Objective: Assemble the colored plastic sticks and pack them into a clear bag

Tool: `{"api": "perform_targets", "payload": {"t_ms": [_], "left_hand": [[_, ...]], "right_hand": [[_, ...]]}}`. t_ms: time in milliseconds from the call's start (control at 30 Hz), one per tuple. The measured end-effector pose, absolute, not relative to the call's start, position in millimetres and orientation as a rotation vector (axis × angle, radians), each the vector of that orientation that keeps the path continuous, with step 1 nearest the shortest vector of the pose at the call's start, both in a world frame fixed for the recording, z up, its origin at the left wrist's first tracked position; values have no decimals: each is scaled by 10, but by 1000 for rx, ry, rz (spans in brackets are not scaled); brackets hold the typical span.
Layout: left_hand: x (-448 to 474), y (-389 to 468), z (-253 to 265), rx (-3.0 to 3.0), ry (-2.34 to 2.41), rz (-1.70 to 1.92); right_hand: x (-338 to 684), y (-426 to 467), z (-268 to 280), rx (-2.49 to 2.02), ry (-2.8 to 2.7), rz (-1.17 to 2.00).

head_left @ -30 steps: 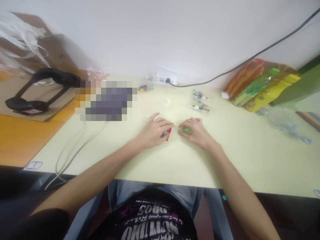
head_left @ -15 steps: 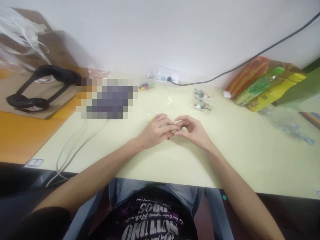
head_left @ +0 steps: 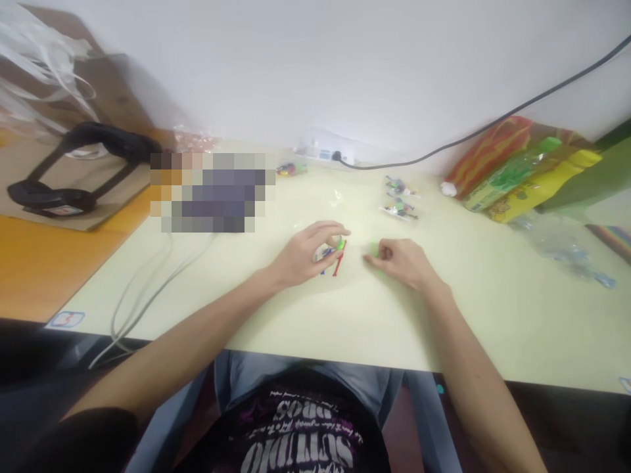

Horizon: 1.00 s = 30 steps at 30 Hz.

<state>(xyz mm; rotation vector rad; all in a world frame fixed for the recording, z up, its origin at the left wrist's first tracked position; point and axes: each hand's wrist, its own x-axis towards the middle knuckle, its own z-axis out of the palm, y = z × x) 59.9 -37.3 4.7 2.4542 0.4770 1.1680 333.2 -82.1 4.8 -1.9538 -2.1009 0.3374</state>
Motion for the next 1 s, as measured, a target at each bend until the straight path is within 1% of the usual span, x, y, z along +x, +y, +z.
{"api": "perform_targets", "payload": {"t_ms": [100, 433, 700, 1000], "left_hand": [[594, -380, 12, 2443, 511, 1145], [576, -298, -28, 2454, 520, 1196], [594, -302, 1, 2461, 416, 1212], [585, -311, -19, 2442, 492, 1228]], "right_hand": [[3329, -806, 17, -1932, -2150, 384], [3316, -807, -9, -1922, -2148, 361], [3299, -798, 19, -1831, -2061, 324], [3239, -853, 64, -1739, -1768, 540]]}}
